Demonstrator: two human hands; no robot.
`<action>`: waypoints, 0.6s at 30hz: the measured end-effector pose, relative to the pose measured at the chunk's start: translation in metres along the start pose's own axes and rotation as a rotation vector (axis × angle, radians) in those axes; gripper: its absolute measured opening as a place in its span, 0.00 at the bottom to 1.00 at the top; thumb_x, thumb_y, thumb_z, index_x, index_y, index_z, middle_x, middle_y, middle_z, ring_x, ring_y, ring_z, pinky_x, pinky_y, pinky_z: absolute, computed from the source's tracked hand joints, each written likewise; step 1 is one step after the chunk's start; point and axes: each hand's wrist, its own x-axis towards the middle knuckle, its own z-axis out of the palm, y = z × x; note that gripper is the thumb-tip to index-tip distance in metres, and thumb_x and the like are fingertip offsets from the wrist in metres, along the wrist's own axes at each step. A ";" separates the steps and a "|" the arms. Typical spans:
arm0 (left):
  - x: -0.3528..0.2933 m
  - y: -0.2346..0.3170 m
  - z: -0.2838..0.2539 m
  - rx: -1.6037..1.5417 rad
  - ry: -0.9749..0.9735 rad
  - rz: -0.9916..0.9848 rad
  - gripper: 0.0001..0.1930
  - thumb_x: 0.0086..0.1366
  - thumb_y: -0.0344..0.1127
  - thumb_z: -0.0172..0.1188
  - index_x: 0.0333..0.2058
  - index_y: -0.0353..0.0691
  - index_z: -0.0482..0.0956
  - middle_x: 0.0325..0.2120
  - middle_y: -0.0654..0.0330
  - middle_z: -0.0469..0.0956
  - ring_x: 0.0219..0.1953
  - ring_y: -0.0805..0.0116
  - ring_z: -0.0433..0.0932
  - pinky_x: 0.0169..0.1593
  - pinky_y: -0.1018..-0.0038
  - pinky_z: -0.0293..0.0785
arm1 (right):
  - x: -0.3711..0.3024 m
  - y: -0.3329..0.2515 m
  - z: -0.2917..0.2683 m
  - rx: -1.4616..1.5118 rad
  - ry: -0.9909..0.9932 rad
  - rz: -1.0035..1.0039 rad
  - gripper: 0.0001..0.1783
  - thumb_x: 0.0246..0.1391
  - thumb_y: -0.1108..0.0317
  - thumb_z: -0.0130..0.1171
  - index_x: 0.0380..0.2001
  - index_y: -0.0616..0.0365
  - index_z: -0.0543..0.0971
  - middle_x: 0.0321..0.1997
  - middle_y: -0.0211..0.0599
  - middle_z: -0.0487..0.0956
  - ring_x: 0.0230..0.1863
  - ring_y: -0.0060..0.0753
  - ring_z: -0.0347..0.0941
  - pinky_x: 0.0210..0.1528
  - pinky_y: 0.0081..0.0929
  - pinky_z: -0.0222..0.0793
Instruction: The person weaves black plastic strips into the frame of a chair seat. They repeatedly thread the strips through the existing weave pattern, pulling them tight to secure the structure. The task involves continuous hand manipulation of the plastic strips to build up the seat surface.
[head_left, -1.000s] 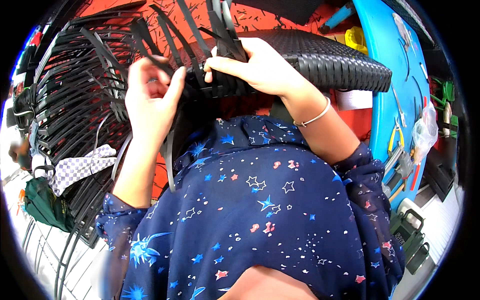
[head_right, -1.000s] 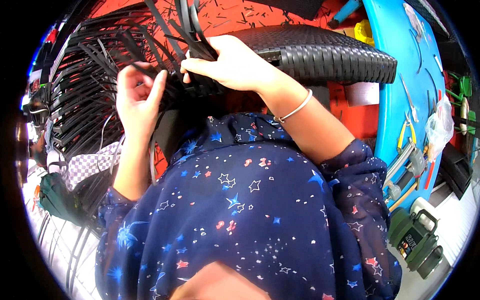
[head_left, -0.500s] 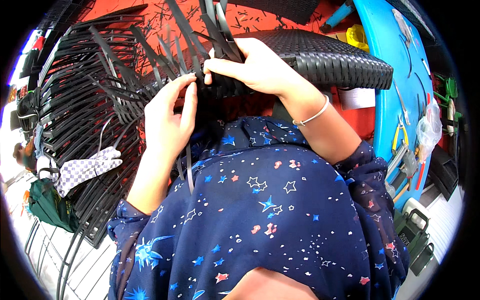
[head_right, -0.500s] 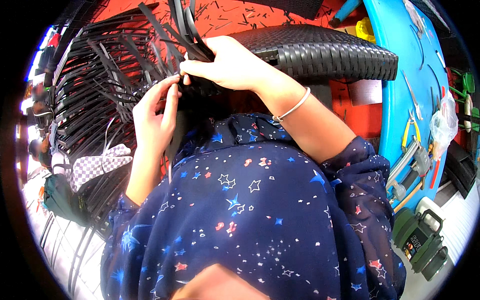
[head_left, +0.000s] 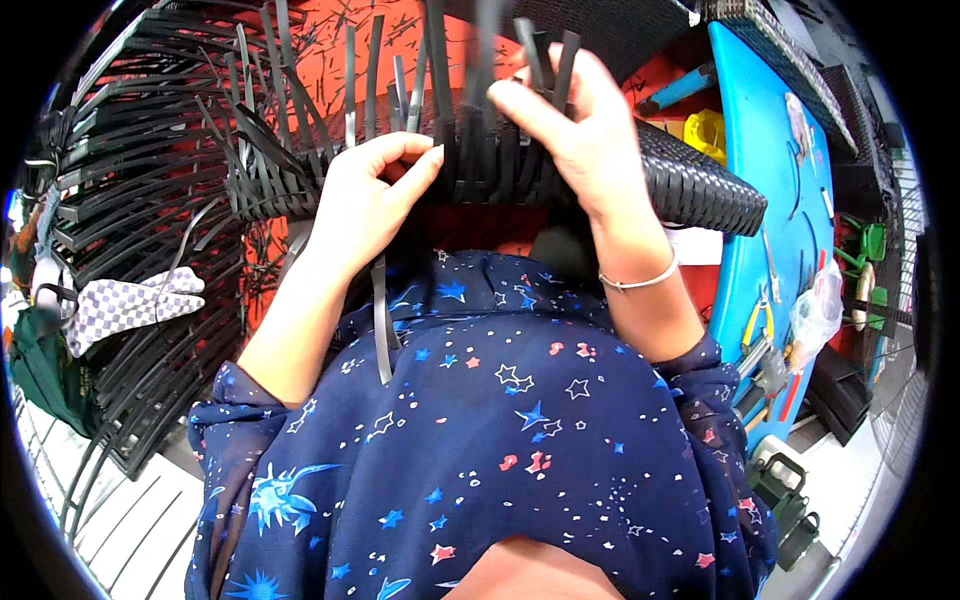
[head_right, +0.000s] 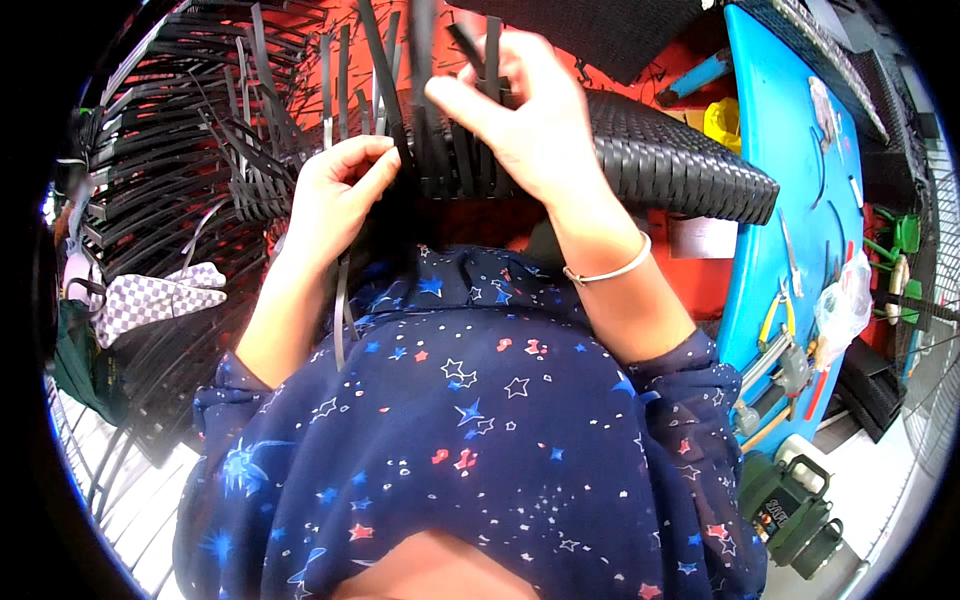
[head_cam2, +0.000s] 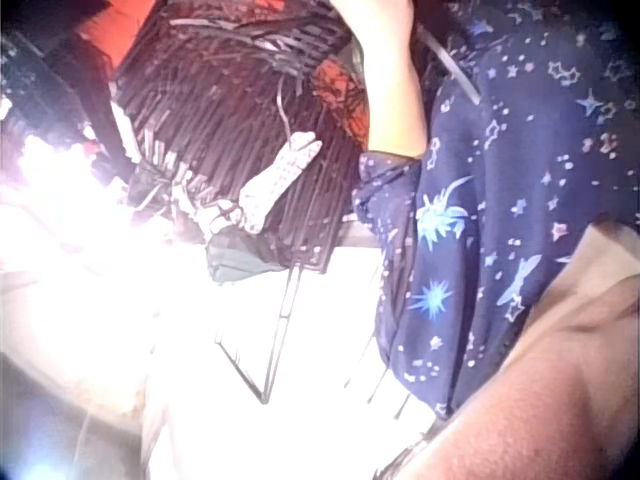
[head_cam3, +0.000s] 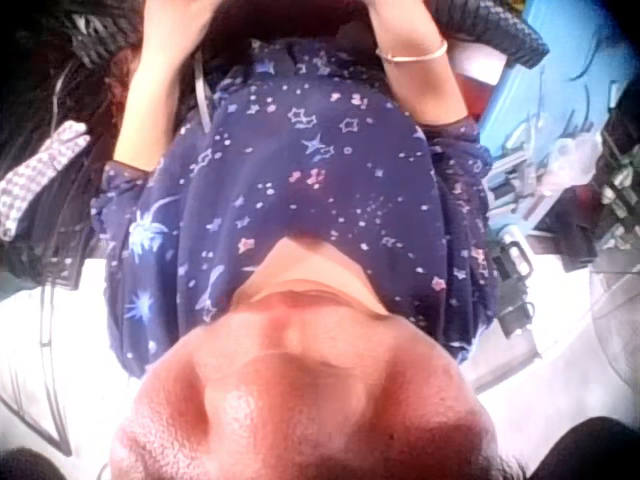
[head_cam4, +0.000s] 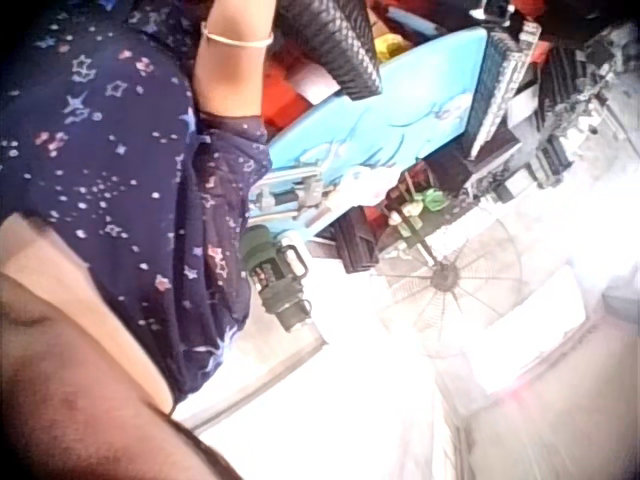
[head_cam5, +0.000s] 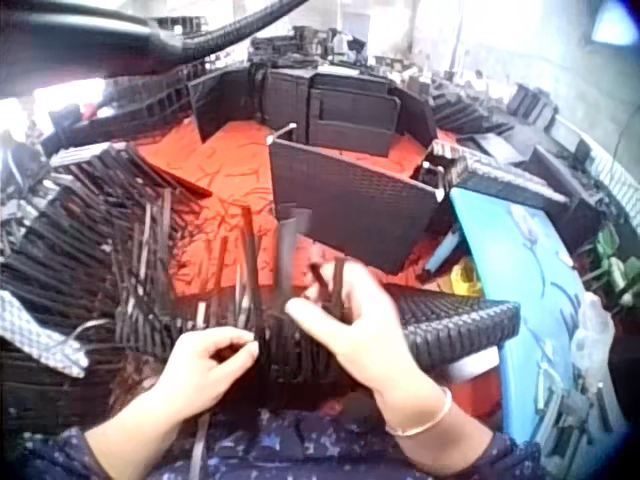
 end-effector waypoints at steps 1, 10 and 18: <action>-0.001 0.000 0.001 0.001 0.017 0.007 0.09 0.66 0.34 0.66 0.39 0.33 0.84 0.26 0.71 0.78 0.28 0.86 0.71 0.34 0.83 0.68 | 0.006 -0.001 -0.003 0.035 0.093 -0.114 0.36 0.45 0.69 0.79 0.55 0.63 0.70 0.42 0.33 0.78 0.41 0.22 0.77 0.43 0.22 0.75; -0.004 -0.002 0.006 -0.035 0.050 0.061 0.09 0.65 0.33 0.66 0.39 0.33 0.83 0.28 0.69 0.80 0.28 0.85 0.72 0.34 0.82 0.70 | -0.044 -0.084 -0.001 -0.358 -0.081 -0.530 0.17 0.50 0.80 0.69 0.45 0.67 0.77 0.38 0.39 0.80 0.32 0.25 0.76 0.37 0.22 0.72; -0.009 -0.006 0.004 -0.028 0.079 0.106 0.11 0.63 0.39 0.67 0.35 0.36 0.82 0.21 0.65 0.78 0.21 0.81 0.69 0.29 0.78 0.70 | -0.072 -0.135 0.017 -0.353 -0.510 -0.507 0.09 0.46 0.76 0.70 0.32 0.63 0.82 0.28 0.38 0.82 0.24 0.34 0.80 0.28 0.26 0.76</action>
